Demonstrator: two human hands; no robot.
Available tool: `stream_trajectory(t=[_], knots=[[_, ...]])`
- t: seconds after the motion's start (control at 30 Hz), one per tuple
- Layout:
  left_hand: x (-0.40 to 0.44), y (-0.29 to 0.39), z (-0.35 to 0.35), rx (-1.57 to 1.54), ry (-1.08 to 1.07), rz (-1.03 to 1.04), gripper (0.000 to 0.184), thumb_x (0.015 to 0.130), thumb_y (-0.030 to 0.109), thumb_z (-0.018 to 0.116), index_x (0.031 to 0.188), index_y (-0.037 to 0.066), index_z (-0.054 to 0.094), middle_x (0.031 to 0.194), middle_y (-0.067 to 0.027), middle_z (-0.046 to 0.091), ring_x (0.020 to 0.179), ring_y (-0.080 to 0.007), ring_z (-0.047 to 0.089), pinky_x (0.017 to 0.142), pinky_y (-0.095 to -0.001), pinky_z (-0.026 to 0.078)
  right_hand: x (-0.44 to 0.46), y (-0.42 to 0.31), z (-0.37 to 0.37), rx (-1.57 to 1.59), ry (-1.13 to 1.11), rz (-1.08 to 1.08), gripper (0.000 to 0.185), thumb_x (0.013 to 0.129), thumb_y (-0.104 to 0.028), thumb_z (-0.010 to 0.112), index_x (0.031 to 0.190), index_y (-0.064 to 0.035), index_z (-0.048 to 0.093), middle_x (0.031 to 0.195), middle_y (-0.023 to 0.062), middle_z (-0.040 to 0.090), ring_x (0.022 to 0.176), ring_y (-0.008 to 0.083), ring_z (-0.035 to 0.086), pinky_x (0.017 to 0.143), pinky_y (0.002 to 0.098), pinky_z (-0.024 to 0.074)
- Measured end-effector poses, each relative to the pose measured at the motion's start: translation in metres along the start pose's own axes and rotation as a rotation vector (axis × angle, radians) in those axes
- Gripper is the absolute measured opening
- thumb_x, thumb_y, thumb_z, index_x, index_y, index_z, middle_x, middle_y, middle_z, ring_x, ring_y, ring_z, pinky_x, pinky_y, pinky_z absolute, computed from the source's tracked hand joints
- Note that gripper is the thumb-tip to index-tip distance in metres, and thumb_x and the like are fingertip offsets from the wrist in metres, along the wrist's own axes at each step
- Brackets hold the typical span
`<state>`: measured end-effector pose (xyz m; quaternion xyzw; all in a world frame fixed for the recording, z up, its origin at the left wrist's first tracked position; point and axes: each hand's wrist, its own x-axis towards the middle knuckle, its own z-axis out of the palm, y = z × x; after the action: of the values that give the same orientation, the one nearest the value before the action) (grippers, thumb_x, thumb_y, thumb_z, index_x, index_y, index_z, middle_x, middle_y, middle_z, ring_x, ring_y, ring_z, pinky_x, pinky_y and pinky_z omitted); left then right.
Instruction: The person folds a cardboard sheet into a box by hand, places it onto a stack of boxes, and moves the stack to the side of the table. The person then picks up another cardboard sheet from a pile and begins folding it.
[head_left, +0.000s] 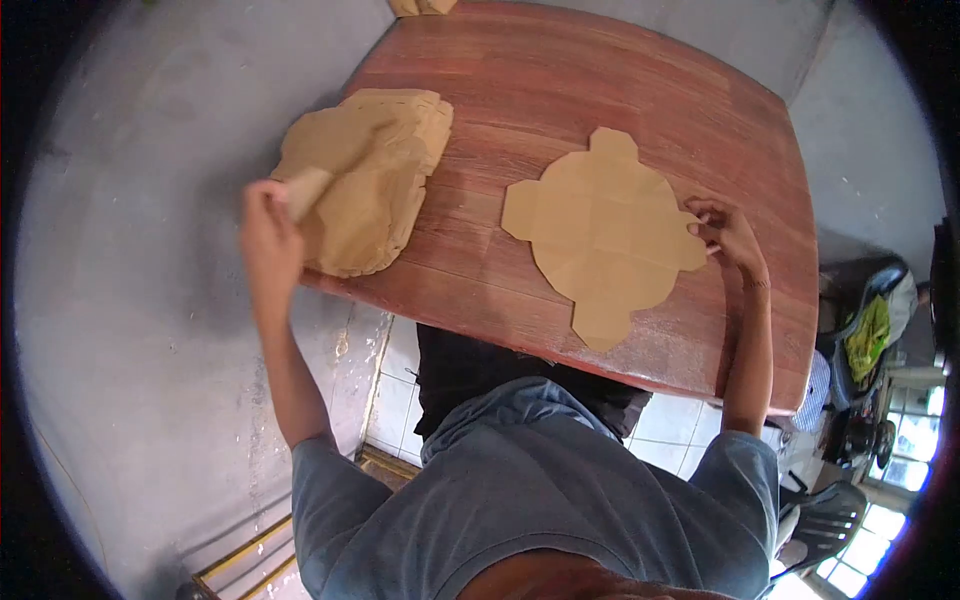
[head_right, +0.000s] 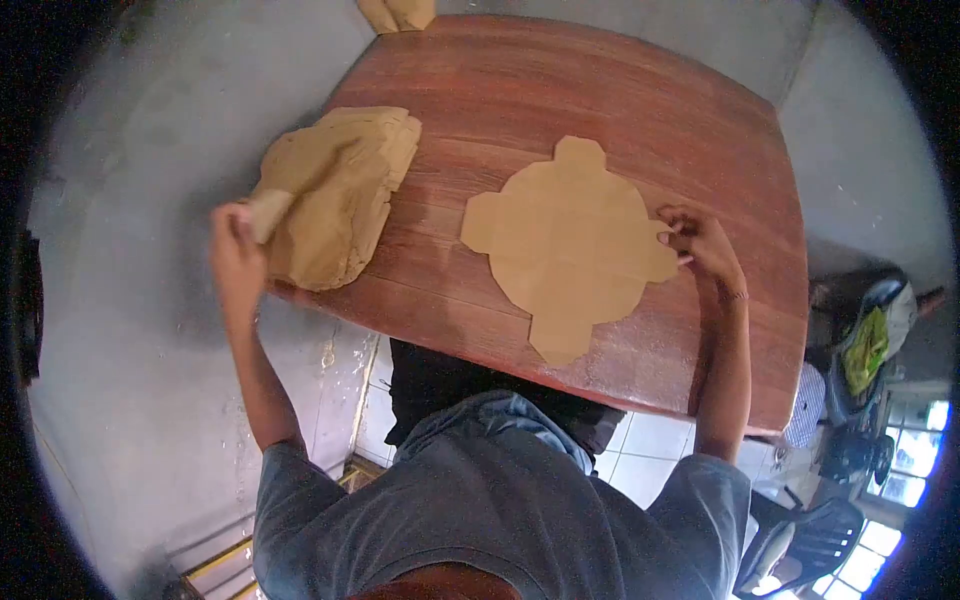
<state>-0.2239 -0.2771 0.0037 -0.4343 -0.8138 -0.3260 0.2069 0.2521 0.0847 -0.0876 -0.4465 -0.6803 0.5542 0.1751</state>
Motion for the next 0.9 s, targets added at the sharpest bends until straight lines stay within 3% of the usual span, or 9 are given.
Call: stream_trajectory(t=[0.1,0.2,0.27,0.3,0.33,0.4,0.53,0.63,0.9], knots=[[0.051,0.016,-0.016,-0.064,0.390,-0.010,0.023,0.107,0.023,0.048,0.113,0.002,0.055,0.102,-0.0165,0.066,0.092,-0.0279,0.065,0.084,-0.0393,0.050,-0.003,-0.007,0.003,-0.054,0.026,-0.023,0.039,0.082,0.003,0.073,0.120,0.0022,0.066,0.091,0.0020,0.062,0.073,0.0098,0.060,0.056,0.0227,0.0492],[0.068,0.075,-0.013,-0.196,0.545,0.009,0.029,0.106,0.026,0.052,0.115,-0.002,0.052,0.105,-0.0146,0.063,0.094,-0.0238,0.062,0.086,-0.0363,0.049,0.001,0.001,-0.004,-0.066,-0.008,0.002,0.039,0.083,0.001,0.074,0.121,0.0029,0.065,0.090,0.0022,0.063,0.075,0.0102,0.060,0.057,0.0237,0.0499],[0.046,0.130,0.000,-0.386,0.491,0.207,0.029,0.106,0.026,0.053,0.113,-0.002,0.052,0.102,-0.0132,0.062,0.090,-0.0193,0.060,0.083,-0.0340,0.049,0.003,0.005,-0.007,-0.064,-0.018,0.007,0.040,0.082,-0.001,0.075,0.121,0.0028,0.065,0.090,0.0022,0.063,0.076,0.0106,0.061,0.058,0.0243,0.0510],[0.023,0.143,0.017,-0.452,0.350,0.280,0.017,0.100,0.013,0.061,0.111,0.001,0.057,0.100,-0.0137,0.065,0.087,-0.0228,0.065,0.076,-0.0339,0.051,0.005,0.007,-0.008,-0.058,-0.047,0.004,0.041,0.082,-0.003,0.076,0.121,0.0028,0.065,0.089,0.0023,0.064,0.077,0.0110,0.062,0.058,0.0248,0.0521],[0.005,0.152,0.038,-0.183,0.283,0.601,0.017,0.095,0.007,0.064,0.111,0.003,0.059,0.100,-0.0115,0.068,0.085,-0.0261,0.068,0.074,-0.0357,0.053,0.006,0.008,-0.010,-0.060,-0.035,0.005,0.041,0.082,-0.003,0.076,0.121,0.0028,0.065,0.089,0.0023,0.064,0.077,0.0110,0.062,0.058,0.0248,0.0521],[-0.042,0.198,0.068,-0.471,-0.027,0.759,0.025,0.086,0.001,0.067,0.109,0.007,0.061,0.092,-0.0064,0.070,0.081,-0.0236,0.072,0.070,-0.0364,0.057,0.007,0.012,-0.011,-0.028,-0.065,-0.002,0.040,0.081,-0.001,0.074,0.120,0.0028,0.066,0.088,0.0015,0.064,0.077,0.0111,0.062,0.058,0.0249,0.0515],[-0.132,0.231,0.131,-0.445,-0.498,0.785,0.016,0.098,0.020,0.061,0.108,0.008,0.056,0.074,-0.0052,0.068,0.066,-0.0217,0.071,0.056,-0.0348,0.056,0.006,0.012,-0.012,0.004,-0.060,0.001,0.041,0.080,0.001,0.069,0.121,0.0030,0.066,0.089,0.0019,0.064,0.077,0.0112,0.062,0.057,0.0246,0.0512],[-0.160,0.229,0.135,-0.473,-0.699,0.792,0.015,0.096,0.015,0.062,0.104,0.007,0.053,0.083,-0.0103,0.070,0.074,-0.0267,0.073,0.065,-0.0398,0.060,0.005,0.012,-0.011,-0.063,-0.088,-0.062,0.037,0.089,-0.001,0.064,0.126,0.0026,0.065,0.090,0.0028,0.066,0.077,0.0088,0.062,0.059,0.0243,0.0540],[-0.160,0.209,0.148,-0.657,-0.643,0.836,0.017,0.094,0.012,0.064,0.106,0.006,0.053,0.100,-0.0119,0.073,0.089,-0.0272,0.074,0.076,-0.0377,0.062,0.007,0.010,-0.011,-0.014,-0.075,-0.005,0.028,0.094,-0.004,0.061,0.120,0.0024,0.068,0.096,0.0055,0.070,0.077,0.0105,0.063,0.059,0.0248,0.0558]])
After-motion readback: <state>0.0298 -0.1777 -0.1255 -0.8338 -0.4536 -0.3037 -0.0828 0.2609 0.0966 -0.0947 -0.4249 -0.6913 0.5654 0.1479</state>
